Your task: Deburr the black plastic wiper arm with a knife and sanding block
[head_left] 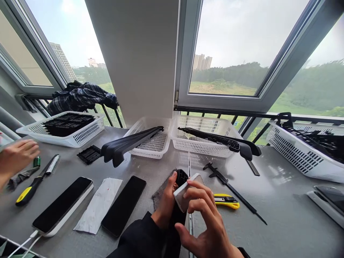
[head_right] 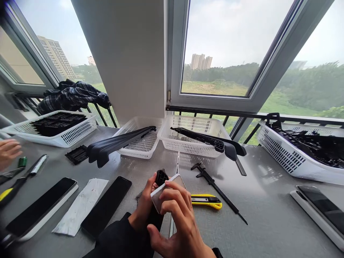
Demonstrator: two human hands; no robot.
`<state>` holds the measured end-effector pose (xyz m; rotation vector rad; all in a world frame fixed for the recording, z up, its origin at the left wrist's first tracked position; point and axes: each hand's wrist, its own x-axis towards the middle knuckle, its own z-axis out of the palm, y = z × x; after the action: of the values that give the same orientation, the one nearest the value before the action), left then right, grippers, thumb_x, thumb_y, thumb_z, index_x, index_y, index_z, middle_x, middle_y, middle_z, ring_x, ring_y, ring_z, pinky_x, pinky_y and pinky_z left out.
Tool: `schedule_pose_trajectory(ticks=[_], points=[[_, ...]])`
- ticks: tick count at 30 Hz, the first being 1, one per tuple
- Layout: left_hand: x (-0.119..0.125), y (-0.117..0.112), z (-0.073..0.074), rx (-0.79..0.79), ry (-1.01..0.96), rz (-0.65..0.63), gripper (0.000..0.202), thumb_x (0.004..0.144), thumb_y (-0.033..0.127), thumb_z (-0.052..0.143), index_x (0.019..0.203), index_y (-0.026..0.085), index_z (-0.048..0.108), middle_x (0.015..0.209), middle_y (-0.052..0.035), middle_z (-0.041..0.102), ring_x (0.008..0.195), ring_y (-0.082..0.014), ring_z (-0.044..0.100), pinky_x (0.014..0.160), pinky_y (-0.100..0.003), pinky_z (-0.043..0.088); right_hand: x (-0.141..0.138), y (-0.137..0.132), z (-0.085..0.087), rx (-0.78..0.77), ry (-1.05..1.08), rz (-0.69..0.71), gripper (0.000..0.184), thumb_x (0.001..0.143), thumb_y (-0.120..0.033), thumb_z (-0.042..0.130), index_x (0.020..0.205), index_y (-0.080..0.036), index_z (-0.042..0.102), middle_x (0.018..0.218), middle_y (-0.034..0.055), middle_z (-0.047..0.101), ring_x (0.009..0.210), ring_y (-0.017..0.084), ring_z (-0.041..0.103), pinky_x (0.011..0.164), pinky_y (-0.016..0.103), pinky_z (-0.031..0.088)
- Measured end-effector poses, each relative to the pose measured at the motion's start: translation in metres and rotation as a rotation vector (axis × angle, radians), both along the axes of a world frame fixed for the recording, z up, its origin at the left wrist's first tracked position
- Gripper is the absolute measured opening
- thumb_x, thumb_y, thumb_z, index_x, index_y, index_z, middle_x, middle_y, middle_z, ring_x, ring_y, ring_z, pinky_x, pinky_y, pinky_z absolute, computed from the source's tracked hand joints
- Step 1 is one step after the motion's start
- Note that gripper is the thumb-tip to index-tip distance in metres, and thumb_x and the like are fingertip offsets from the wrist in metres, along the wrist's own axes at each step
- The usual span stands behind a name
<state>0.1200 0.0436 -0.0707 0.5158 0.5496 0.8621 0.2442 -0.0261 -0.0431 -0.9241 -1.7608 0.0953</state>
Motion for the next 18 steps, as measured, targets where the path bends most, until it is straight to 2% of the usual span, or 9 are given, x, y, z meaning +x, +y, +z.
schedule_pose_trajectory(ticks=[4, 7, 9, 13, 16, 18], points=[[0.003, -0.006, 0.02, -0.012, -0.022, 0.006, 0.06, 0.077, 0.075, 0.082, 0.079, 0.016, 0.068, 0.066, 0.001, 0.056, 0.058, -0.0124, 0.043, 0.056, -0.027, 0.034, 0.004, 0.002, -0.002, 0.032, 0.019, -0.121, 0.018, 0.096, -0.014, 0.069, 0.096, -0.026, 0.055, 0.1, 0.0043, 0.069, 0.129, 0.03, 0.065, 0.109, 0.051, 0.05], [0.004, -0.011, 0.022, -0.026, 0.012, -0.016, 0.058, 0.077, 0.074, 0.081, 0.075, 0.019, 0.066, 0.066, 0.0008, 0.057, 0.06, -0.0142, 0.046, 0.059, -0.028, 0.038, 0.01, 0.006, -0.004, 0.057, 0.052, -0.193, 0.017, 0.097, -0.012, 0.07, 0.1, -0.026, 0.06, 0.099, 0.0035, 0.069, 0.132, 0.03, 0.062, 0.119, 0.059, 0.042], [0.003, -0.011, 0.021, -0.019, 0.039, -0.062, 0.061, 0.076, 0.079, 0.078, 0.077, 0.019, 0.068, 0.063, 0.0002, 0.056, 0.063, -0.0176, 0.052, 0.06, -0.029, 0.04, 0.014, 0.009, -0.005, 0.058, 0.071, -0.216, 0.017, 0.097, -0.014, 0.073, 0.101, -0.026, 0.062, 0.102, 0.0044, 0.069, 0.136, 0.032, 0.06, 0.12, 0.062, 0.041], [0.001, -0.009, 0.019, 0.012, 0.089, -0.069, 0.071, 0.074, 0.086, 0.075, 0.091, 0.017, 0.076, 0.066, -0.0034, 0.064, 0.075, -0.0261, 0.066, 0.067, -0.033, 0.05, 0.018, 0.011, -0.002, 0.062, 0.043, -0.176, 0.016, 0.097, -0.012, 0.071, 0.101, -0.026, 0.066, 0.108, 0.006, 0.069, 0.141, 0.033, 0.057, 0.117, 0.06, 0.045], [0.0, -0.009, 0.02, 0.029, 0.129, 0.009, 0.07, 0.077, 0.084, 0.075, 0.097, 0.017, 0.079, 0.072, -0.0048, 0.071, 0.077, -0.0246, 0.067, 0.07, -0.033, 0.052, 0.013, 0.009, 0.0, 0.076, 0.005, -0.133, 0.019, 0.098, -0.009, 0.068, 0.106, -0.027, 0.069, 0.115, 0.007, 0.069, 0.14, 0.03, 0.057, 0.115, 0.056, 0.049], [0.001, -0.01, 0.02, 0.039, 0.152, -0.001, 0.07, 0.077, 0.085, 0.076, 0.095, 0.017, 0.08, 0.073, -0.0045, 0.072, 0.073, -0.0218, 0.064, 0.067, -0.031, 0.051, 0.01, 0.008, 0.0, 0.09, -0.027, -0.102, 0.018, 0.099, -0.011, 0.067, 0.106, -0.027, 0.069, 0.117, 0.0071, 0.068, 0.138, 0.029, 0.058, 0.118, 0.056, 0.047]])
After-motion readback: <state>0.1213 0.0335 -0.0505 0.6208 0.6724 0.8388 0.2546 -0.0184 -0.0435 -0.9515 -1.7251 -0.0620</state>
